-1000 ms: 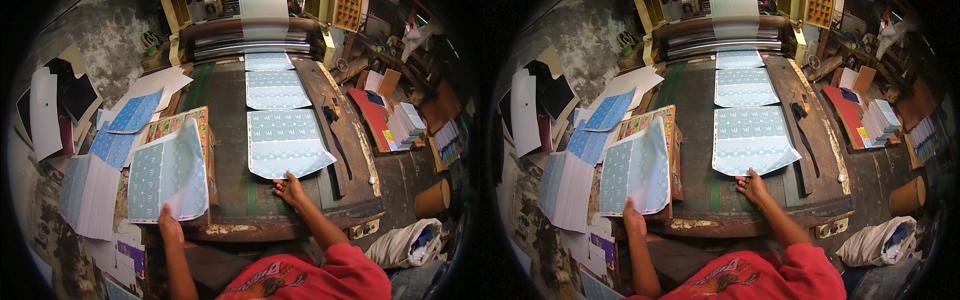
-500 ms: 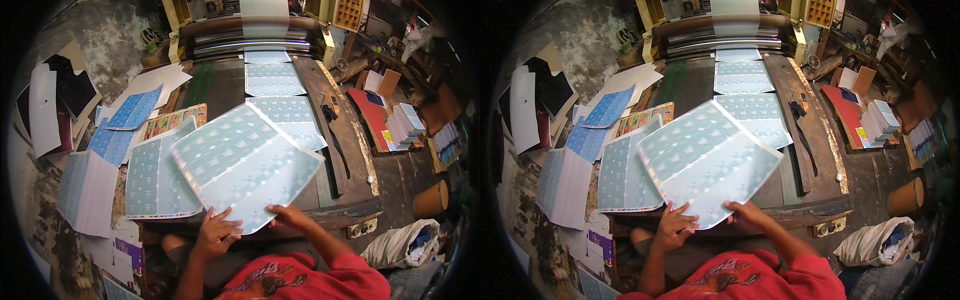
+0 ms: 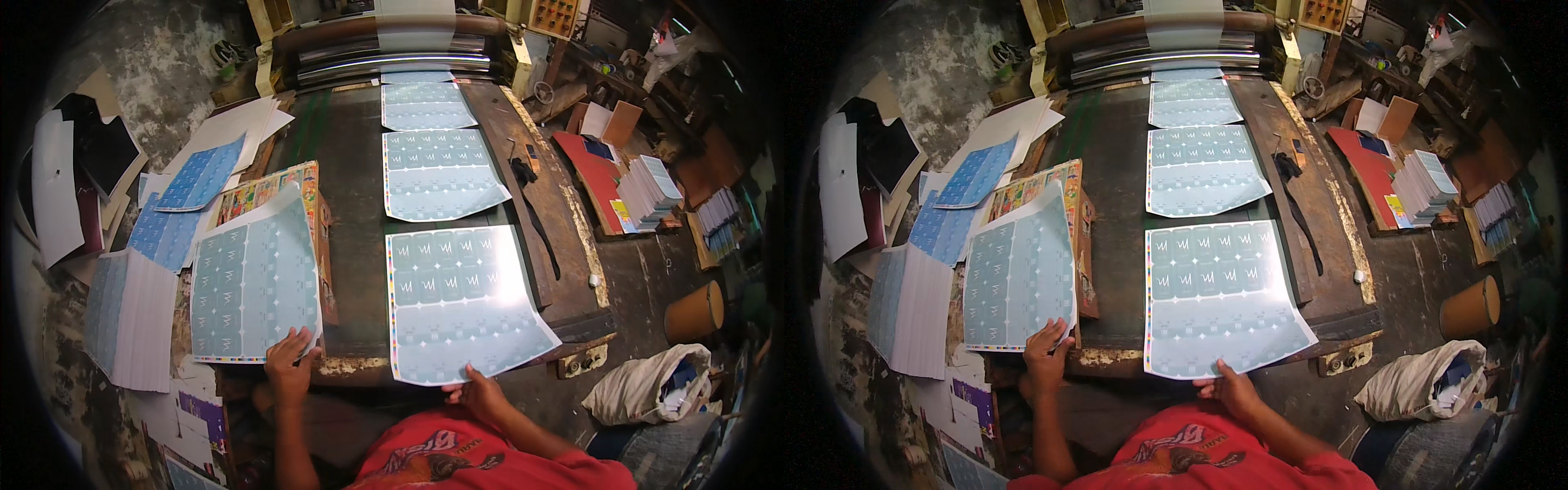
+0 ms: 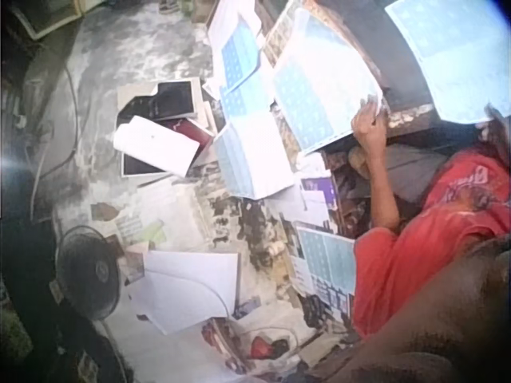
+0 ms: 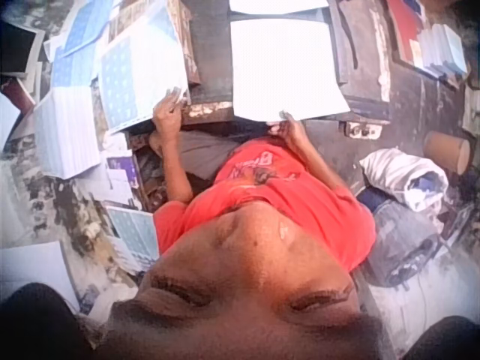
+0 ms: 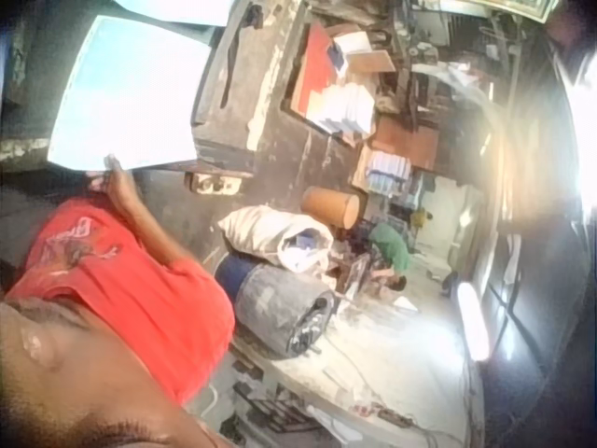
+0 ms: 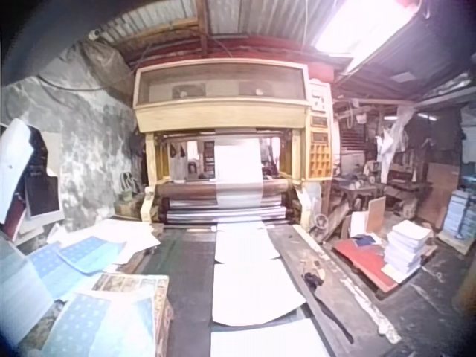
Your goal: The person organizes and stacks printed paper sheets by picking them up from a pile and aligning them on a table before placing them into larger stacks.
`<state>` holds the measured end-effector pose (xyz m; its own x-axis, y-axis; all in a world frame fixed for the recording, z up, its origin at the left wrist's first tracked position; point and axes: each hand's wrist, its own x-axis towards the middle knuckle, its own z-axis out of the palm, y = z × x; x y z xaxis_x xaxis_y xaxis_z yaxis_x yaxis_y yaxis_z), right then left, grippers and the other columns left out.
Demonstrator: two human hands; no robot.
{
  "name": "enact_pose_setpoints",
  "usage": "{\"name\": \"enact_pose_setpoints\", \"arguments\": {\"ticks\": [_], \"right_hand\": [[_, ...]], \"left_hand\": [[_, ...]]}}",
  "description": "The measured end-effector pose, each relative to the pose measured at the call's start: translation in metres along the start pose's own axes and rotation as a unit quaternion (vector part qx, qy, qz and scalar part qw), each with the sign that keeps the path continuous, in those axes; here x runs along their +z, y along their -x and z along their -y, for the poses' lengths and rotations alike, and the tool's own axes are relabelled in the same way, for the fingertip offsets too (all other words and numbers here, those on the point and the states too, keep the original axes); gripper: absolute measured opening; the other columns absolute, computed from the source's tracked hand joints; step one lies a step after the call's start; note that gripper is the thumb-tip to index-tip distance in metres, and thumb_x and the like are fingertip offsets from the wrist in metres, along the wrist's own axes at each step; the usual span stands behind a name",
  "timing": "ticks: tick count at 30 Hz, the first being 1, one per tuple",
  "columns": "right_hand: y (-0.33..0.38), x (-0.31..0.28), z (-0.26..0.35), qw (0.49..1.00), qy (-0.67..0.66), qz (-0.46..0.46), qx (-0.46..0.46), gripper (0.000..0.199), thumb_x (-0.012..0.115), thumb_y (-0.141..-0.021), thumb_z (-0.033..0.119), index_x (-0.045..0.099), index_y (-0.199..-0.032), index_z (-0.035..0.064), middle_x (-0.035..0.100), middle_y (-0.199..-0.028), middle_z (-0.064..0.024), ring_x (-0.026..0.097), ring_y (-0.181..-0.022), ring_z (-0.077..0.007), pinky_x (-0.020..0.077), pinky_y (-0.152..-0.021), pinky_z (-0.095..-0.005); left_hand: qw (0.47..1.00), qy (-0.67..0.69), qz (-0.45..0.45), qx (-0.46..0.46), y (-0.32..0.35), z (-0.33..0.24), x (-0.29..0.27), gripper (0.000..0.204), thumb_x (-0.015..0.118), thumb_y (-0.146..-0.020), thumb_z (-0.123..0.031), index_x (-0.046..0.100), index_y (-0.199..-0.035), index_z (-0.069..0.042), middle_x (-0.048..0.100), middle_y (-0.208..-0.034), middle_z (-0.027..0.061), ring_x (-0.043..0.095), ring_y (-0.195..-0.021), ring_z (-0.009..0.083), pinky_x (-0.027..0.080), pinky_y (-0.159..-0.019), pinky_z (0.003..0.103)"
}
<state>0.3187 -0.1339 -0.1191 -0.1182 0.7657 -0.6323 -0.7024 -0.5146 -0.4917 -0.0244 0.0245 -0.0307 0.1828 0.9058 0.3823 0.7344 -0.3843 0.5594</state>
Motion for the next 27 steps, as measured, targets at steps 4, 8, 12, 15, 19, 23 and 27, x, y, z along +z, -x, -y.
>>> {"name": "enact_pose_setpoints", "arguments": {"ticks": [4,8,12,15,19,23,27], "right_hand": [[-0.032,-0.001,0.018,0.999,-0.032,0.002,-0.014,0.051,0.047,-0.099,0.045,0.045,-0.124,0.0004,0.065,-0.103,-0.0227,0.065,-0.080,-0.0265,0.0540,-0.080,-0.0445],[-0.045,0.019,0.028,0.994,-0.015,-0.035,-0.107,0.049,0.044,-0.100,0.045,0.044,-0.125,0.0033,0.065,-0.103,-0.0185,0.063,-0.084,-0.0242,0.0536,-0.080,-0.0437],[-0.043,0.039,0.028,0.983,-0.018,-0.090,-0.160,0.046,0.044,-0.100,0.043,0.033,-0.135,0.0156,0.062,-0.114,-0.0155,0.062,-0.087,-0.0231,0.0537,-0.079,-0.0442],[-0.033,0.051,0.032,0.981,-0.029,-0.108,-0.161,0.048,0.047,-0.098,0.044,0.033,-0.136,0.0167,0.061,-0.118,-0.0139,0.061,-0.092,-0.0228,0.0540,-0.079,-0.0445],[-0.018,0.059,0.049,0.989,0.019,0.074,-0.129,0.055,0.054,-0.095,0.039,0.037,-0.136,0.0057,0.061,-0.111,-0.0145,0.061,-0.086,-0.0203,0.0548,-0.076,-0.0409],[-0.014,0.052,0.048,0.982,0.144,0.063,-0.103,0.046,0.057,-0.093,0.032,0.048,-0.120,-0.0040,0.062,-0.094,-0.0139,0.059,-0.075,-0.0191,0.0534,-0.071,-0.0376],[-0.020,0.015,0.025,1.000,0.004,0.010,-0.025,0.033,0.056,-0.094,0.024,0.051,-0.109,-0.0053,0.059,-0.073,-0.0125,0.057,-0.068,-0.0225,0.0525,-0.069,-0.0382]], "left_hand": [[0.972,0.197,0.009,-0.129,0.000,0.013,-0.013,0.020,0.063,-0.092,-0.018,0.071,-0.103,-0.003,0.070,-0.109,0.0116,0.064,-0.108,0.0282,0.044,-0.099,0.039],[0.797,0.496,-0.198,-0.284,-0.011,0.018,-0.017,0.032,0.054,-0.100,-0.026,0.070,-0.101,0.001,0.070,-0.103,0.0093,0.064,-0.101,0.0246,0.044,-0.099,0.036],[0.868,0.388,-0.180,-0.250,-0.003,-0.003,-0.016,0.031,0.053,-0.100,-0.026,0.071,-0.095,-0.002,0.071,-0.094,0.0090,0.065,-0.096,0.0239,0.044,-0.097,0.035],[0.987,0.152,-0.009,-0.055,0.002,-0.040,-0.016,0.022,0.056,-0.096,-0.021,0.071,-0.089,-0.008,0.073,-0.091,0.0087,0.068,-0.094,0.0262,0.041,-0.101,0.046],[0.959,0.224,0.152,0.078,0.010,-0.062,-0.014,0.018,0.064,-0.091,-0.026,0.071,-0.084,-0.011,0.073,-0.089,0.0029,0.069,-0.099,0.0229,0.039,-0.102,0.049],[0.957,0.183,0.172,0.149,0.014,-0.075,-0.011,0.020,0.069,-0.087,-0.028,0.072,-0.095,-0.010,0.072,-0.101,0.0074,0.062,-0.113,0.0291,0.035,-0.107,0.051],[0.998,-0.027,-0.048,0.034,-0.001,-0.037,0.001,0.037,0.067,-0.088,-0.027,0.066,-0.116,-0.003,0.066,-0.119,0.0156,0.049,-0.128,0.0377,0.027,-0.112,0.053]]}}
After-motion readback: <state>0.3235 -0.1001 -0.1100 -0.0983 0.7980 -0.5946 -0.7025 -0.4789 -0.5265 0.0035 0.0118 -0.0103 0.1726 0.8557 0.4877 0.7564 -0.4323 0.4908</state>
